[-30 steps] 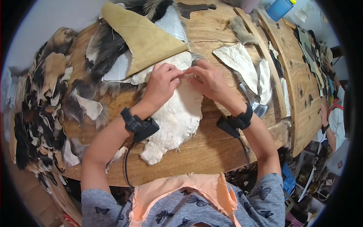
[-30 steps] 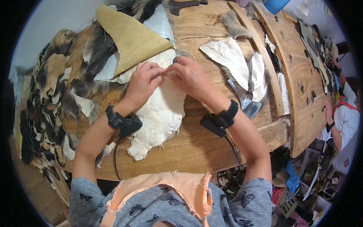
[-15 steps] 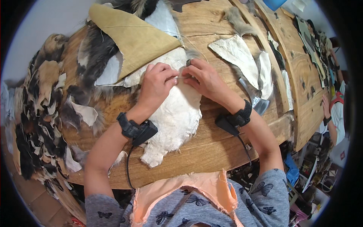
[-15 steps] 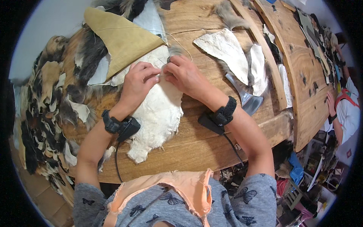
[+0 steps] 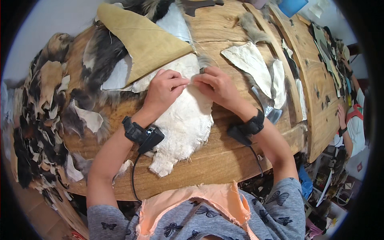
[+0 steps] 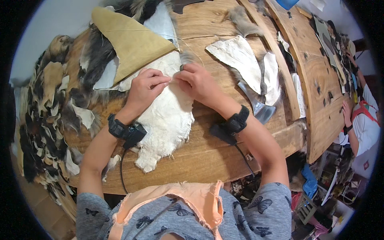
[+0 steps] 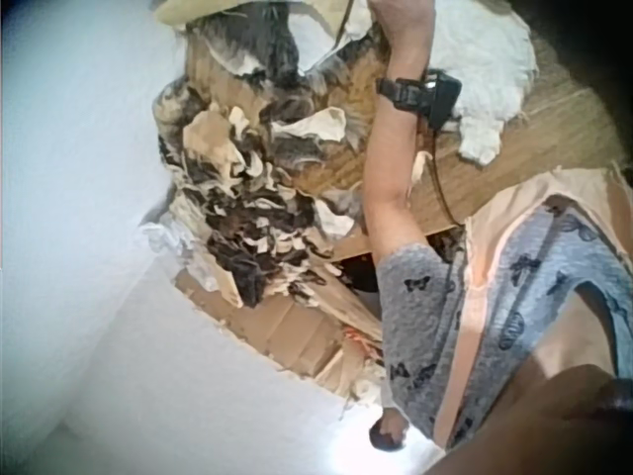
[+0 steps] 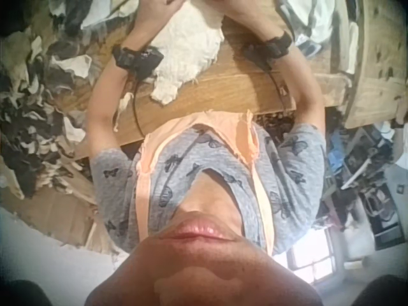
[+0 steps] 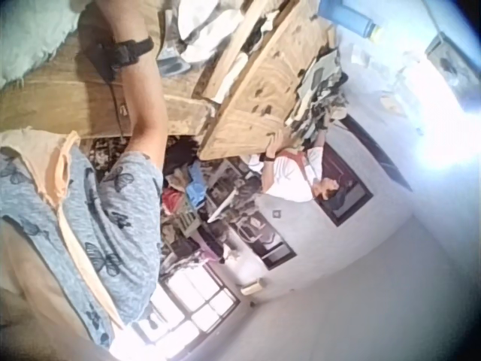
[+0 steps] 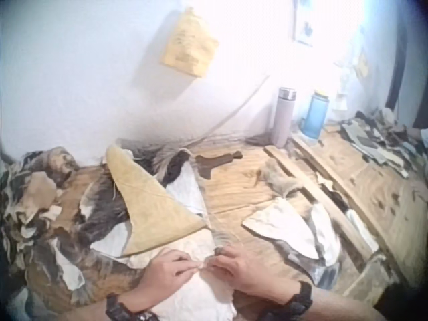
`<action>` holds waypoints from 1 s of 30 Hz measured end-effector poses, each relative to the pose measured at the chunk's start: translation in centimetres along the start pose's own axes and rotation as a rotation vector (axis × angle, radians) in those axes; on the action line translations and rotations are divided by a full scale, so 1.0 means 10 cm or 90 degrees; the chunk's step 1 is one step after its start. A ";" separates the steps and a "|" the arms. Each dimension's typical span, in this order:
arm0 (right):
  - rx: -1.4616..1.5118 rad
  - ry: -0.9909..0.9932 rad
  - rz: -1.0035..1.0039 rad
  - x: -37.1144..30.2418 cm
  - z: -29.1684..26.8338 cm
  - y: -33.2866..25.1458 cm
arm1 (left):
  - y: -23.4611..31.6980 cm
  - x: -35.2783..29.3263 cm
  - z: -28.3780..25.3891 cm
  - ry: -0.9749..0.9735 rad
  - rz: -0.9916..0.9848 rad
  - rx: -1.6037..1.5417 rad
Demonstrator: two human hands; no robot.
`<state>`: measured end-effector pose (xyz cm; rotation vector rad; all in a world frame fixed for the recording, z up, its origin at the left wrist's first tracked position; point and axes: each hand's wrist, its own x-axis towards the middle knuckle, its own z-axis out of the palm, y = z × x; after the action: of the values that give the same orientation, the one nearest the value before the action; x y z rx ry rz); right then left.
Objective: Sorting through animal hides/leather scraps and stitching them together at a workshop table.
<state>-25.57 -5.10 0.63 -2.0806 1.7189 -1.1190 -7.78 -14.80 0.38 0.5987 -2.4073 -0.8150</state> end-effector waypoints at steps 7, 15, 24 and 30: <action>0.094 -0.100 0.079 0.19 -0.12 0.07 | -0.01 0.01 0.00 -0.017 -0.021 -0.017; 0.065 -0.016 0.059 0.12 0.06 0.17 | -0.01 0.00 -0.02 -0.014 -0.046 -0.018; 0.006 -0.055 0.026 0.15 0.04 0.15 | 0.00 0.01 0.01 -0.009 -0.053 -0.015; -0.162 -0.088 -0.044 0.24 0.07 0.01 | -0.02 -0.01 0.01 0.014 -0.037 -0.019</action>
<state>-25.18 -7.49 1.06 -2.3209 1.8142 -0.7856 -7.69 -14.84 0.14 0.6646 -2.3637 -0.8618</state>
